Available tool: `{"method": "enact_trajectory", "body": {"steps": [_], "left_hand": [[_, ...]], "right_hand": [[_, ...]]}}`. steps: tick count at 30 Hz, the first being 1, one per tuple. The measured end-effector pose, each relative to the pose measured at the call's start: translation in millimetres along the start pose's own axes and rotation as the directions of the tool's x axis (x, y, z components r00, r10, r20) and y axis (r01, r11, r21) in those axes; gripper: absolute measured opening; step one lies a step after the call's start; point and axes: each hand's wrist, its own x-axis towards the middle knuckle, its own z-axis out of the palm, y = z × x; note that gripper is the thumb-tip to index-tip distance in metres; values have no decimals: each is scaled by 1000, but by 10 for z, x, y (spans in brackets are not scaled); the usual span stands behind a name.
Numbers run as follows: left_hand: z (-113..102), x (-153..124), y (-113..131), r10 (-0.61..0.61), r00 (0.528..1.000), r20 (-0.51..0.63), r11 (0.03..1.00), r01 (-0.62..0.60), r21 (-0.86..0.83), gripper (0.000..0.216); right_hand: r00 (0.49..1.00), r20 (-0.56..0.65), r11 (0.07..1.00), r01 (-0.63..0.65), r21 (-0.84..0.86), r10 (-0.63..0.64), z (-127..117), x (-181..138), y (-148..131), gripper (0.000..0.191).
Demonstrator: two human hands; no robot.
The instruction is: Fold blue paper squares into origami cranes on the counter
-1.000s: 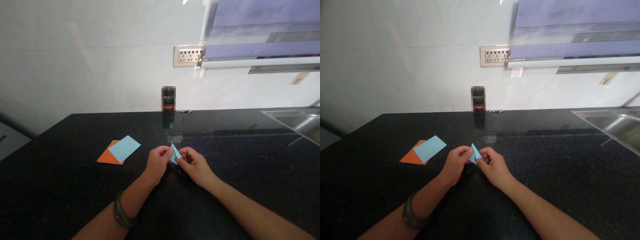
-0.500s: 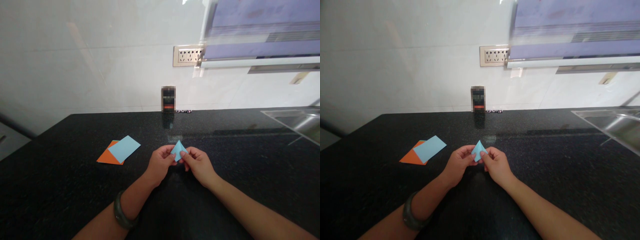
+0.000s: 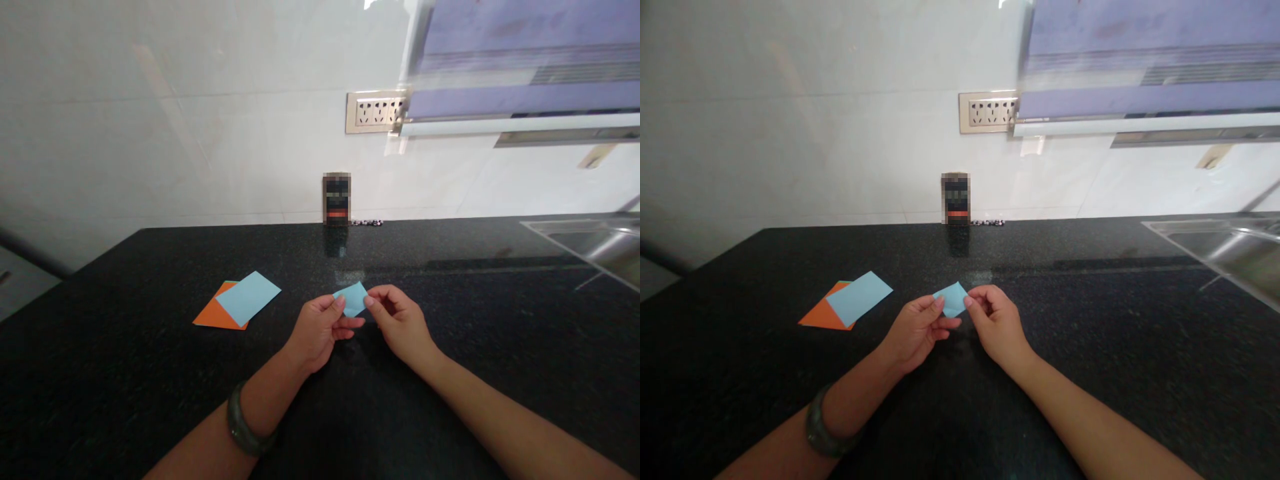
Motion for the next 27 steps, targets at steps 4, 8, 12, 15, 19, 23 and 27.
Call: {"method": "enact_trajectory", "body": {"steps": [4, 8, 12, 15, 19, 23, 27], "left_hand": [[19, -11, -21, 19, 1000, 10, 998, -18, -54, 12], [47, -15, -60, 14, 997, 82, 990, -3, -140, 13], [65, -6, -74, 1, 996, 86, 968, 20, -248, 10], [60, -5, -74, -2, 997, 81, 955, 26, -295, 9], [45, -5, -79, 1, 997, 81, 949, 24, -315, 9], [46, 7, -83, 9, 997, 79, 947, 17, -320, 9], [54, 12, -76, 28, 996, 90, 943, 3, -333, 9]], "right_hand": [[964, -90, 941, 220, -255, -250, -34, 15, 2, 10], [916, -19, 846, 363, -391, -401, -58, 31, -7, 24], [886, 41, 768, 423, -481, -463, -46, 34, 21, 33], [878, 79, 729, 439, -525, -472, -39, 35, 42, 32], [870, 71, 725, 449, -522, -487, -40, 41, 54, 34], [865, 81, 717, 459, -525, -494, -36, 43, 44, 36], [856, 95, 700, 476, -533, -509, -29, 37, 25, 32]]}}
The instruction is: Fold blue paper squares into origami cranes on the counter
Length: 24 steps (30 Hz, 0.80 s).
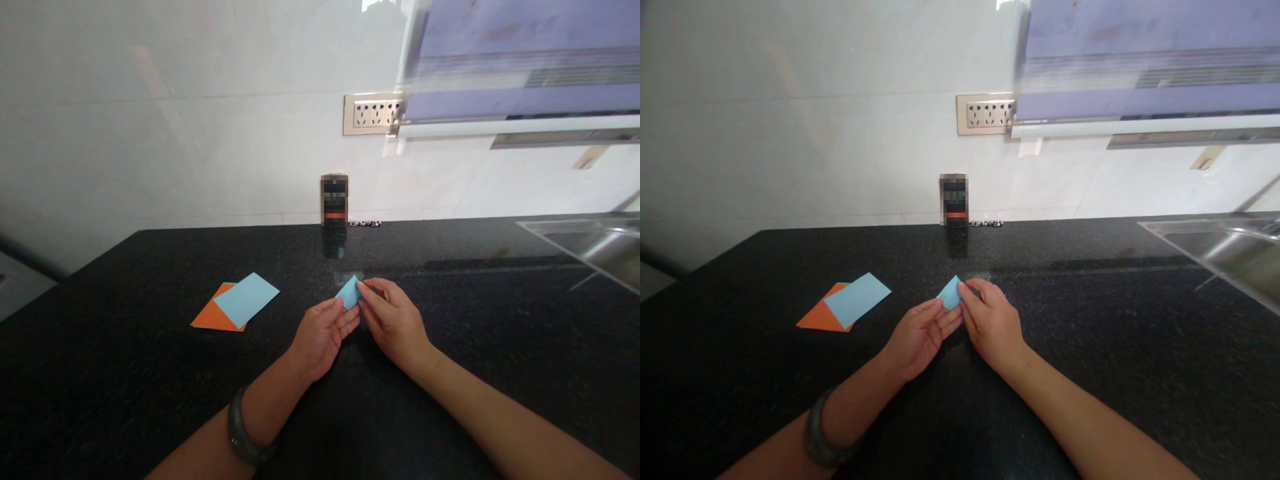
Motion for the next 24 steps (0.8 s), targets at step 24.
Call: {"method": "enact_trajectory", "body": {"steps": [24], "left_hand": [[-61, -15, -1, 245, 969, 31, 748, -210, 630, 28]], "right_hand": [[964, 6, 930, -260, 261, 267, -58, 38, -8, 8]]}}
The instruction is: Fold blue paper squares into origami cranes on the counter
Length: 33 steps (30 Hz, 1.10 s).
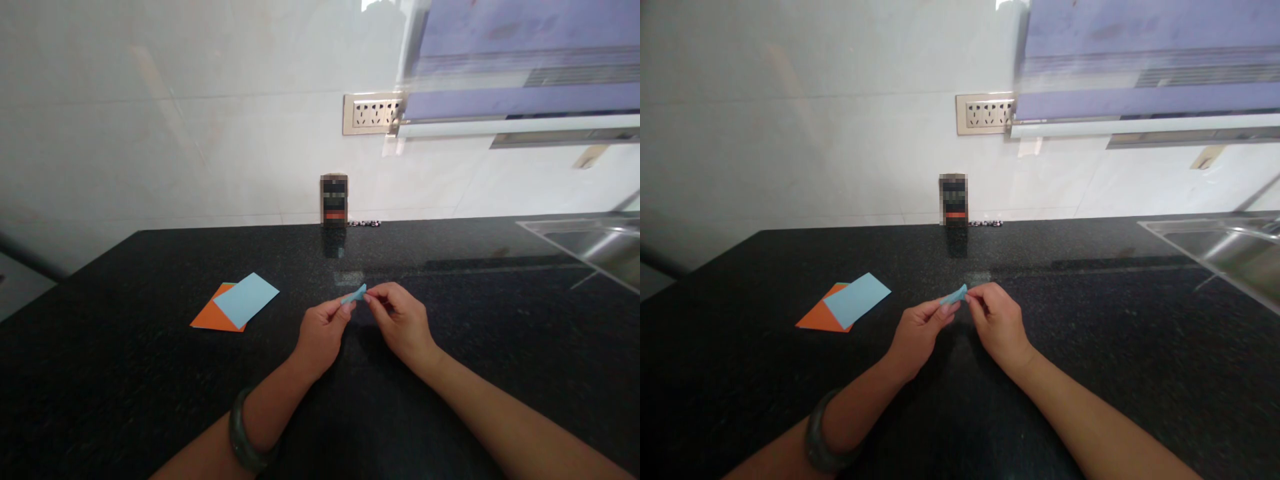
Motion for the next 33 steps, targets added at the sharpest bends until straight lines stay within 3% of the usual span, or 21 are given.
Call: {"method": "enact_trajectory", "body": {"steps": [6, 14, 24, 30, 33], "left_hand": [[59, -20, 40, -114, 993, 38, 967, 120, -225, 26], [29, 0, 63, -273, 956, 110, 789, 288, -542, 8], [11, 15, 75, -297, 945, 139, 746, 320, -584, 12], [13, 16, 65, -281, 950, 137, 751, 306, -585, 11], [19, 9, 59, -247, 962, 117, 794, 270, -545, 7]], "right_hand": [[999, -2, 999, 39, 15, -39, 3, 4, 11, 8], [971, 15, 968, 240, -69, -239, 14, -1, 32, 24], [975, 4, 973, 223, -57, -223, 35, -9, 38, 32], [973, 7, 969, 232, -87, -232, 13, -16, 31, 28], [986, -28, 985, 166, -37, -167, 3, -6, 13, 20]]}}
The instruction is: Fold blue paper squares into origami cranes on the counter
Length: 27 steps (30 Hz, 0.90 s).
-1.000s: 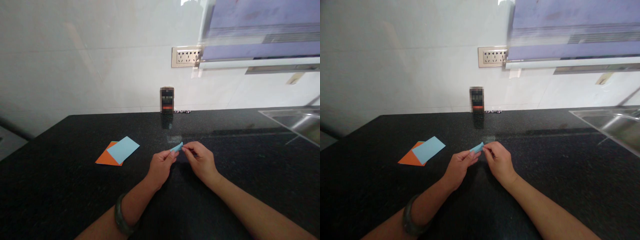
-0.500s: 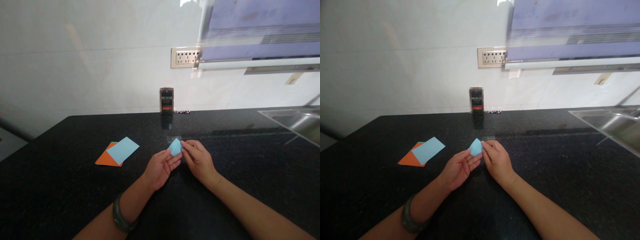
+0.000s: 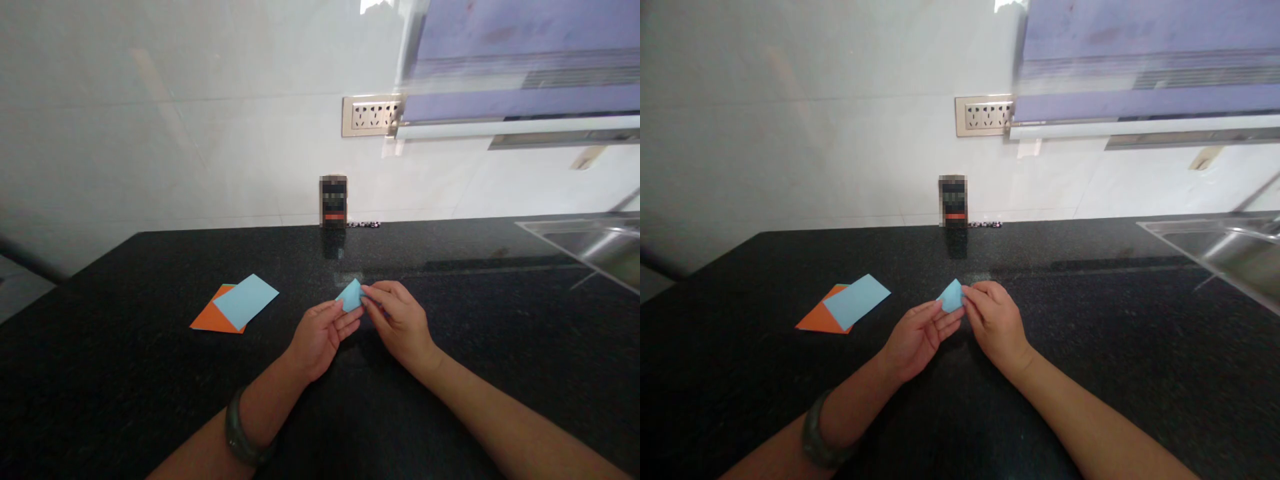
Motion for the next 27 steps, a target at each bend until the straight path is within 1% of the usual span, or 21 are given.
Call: {"method": "enact_trajectory", "body": {"steps": [2, 4, 5, 7, 9, 10, 12, 19, 23, 27], "left_hand": [[4, -4, -1, 21, 1000, 2, 996, -21, 84, 10], [5, -6, 2, 36, 999, -13, 982, -33, 184, 15], [3, -5, 4, 44, 999, -29, 973, -36, 228, 17], [-4, -3, 9, 61, 996, -58, 956, -41, 291, 19], [-14, -1, 13, 65, 996, -66, 949, -41, 314, 20], [-17, -2, 16, 62, 996, -62, 948, -39, 316, 20], [-19, -6, 21, 42, 998, -49, 948, -25, 316, 21], [-4, -18, 34, -17, 1000, -16, 957, 21, 288, 22], [-15, -12, 31, -29, 1000, -3, 958, 28, 286, 23], [-18, -10, 34, -36, 999, -13, 959, 38, 280, 22]], "right_hand": [[996, -13, 994, -92, 63, 93, -6, 14, -7, 13], [974, 27, 959, -225, 172, 224, -12, 29, -7, 9], [953, 83, 921, -302, 248, 290, -14, 36, -5, 12], [893, 236, 799, -448, 401, 382, -19, 50, 6, 19], [845, 361, 675, -534, 509, 396, -24, 58, 21, 23], [834, 391, 631, -551, 546, 390, -25, 60, 29, 24], [824, 417, 576, -567, 589, 384, -26, 55, 48, 24], [794, 493, 461, -609, 646, 357, 5, 6, 89, 18], [776, 521, 444, -630, 637, 355, 10, 3, 87, 18], [781, 522, 456, -624, 635, 342, 5, 7, 93, 21]]}}
